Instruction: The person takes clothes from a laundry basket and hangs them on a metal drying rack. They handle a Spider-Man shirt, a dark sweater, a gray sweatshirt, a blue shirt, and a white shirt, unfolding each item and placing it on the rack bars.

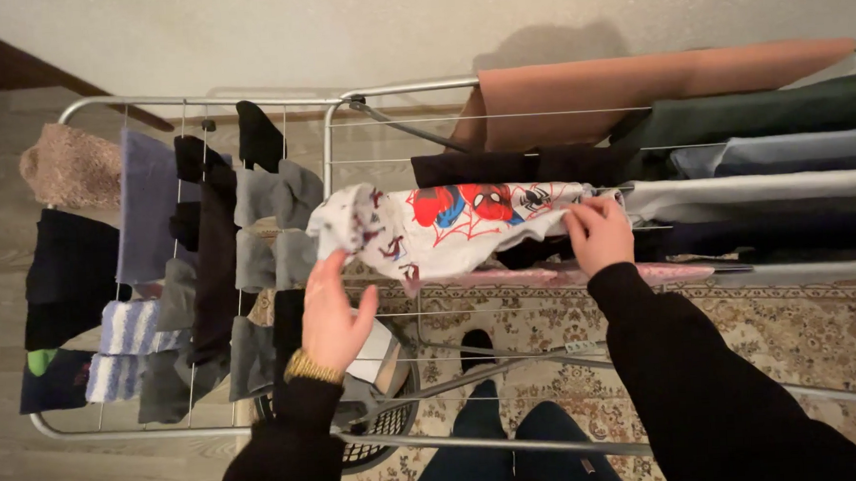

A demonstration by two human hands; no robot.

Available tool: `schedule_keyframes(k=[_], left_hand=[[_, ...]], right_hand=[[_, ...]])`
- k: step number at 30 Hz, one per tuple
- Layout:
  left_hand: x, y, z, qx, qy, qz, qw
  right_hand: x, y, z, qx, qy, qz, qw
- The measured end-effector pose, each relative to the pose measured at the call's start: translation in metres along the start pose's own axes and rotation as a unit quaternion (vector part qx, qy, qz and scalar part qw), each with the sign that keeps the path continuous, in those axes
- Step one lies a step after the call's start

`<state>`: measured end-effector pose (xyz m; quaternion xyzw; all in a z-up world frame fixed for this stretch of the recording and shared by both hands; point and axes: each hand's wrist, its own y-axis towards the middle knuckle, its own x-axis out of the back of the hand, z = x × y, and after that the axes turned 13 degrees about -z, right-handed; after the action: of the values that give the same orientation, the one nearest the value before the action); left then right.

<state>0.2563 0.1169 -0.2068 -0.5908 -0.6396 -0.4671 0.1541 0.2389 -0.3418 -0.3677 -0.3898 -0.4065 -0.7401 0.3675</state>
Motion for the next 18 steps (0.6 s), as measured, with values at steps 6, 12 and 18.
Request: schedule_keyframes(k=[6,12,18], left_hand=[[-0.040,0.025,0.000,-0.054,0.075,0.190,0.977],[-0.076,0.030,0.015,-0.013,0.134,0.268,0.954],[-0.099,0.050,0.021,0.070,0.157,0.294,0.940]], right_hand=[[-0.015,0.009,-0.005,-0.030,-0.038,0.041,0.998],[0.003,0.011,0.009,-0.017,-0.015,0.092,0.996],[0.029,0.026,0.043,-0.027,-0.051,0.184,0.981]])
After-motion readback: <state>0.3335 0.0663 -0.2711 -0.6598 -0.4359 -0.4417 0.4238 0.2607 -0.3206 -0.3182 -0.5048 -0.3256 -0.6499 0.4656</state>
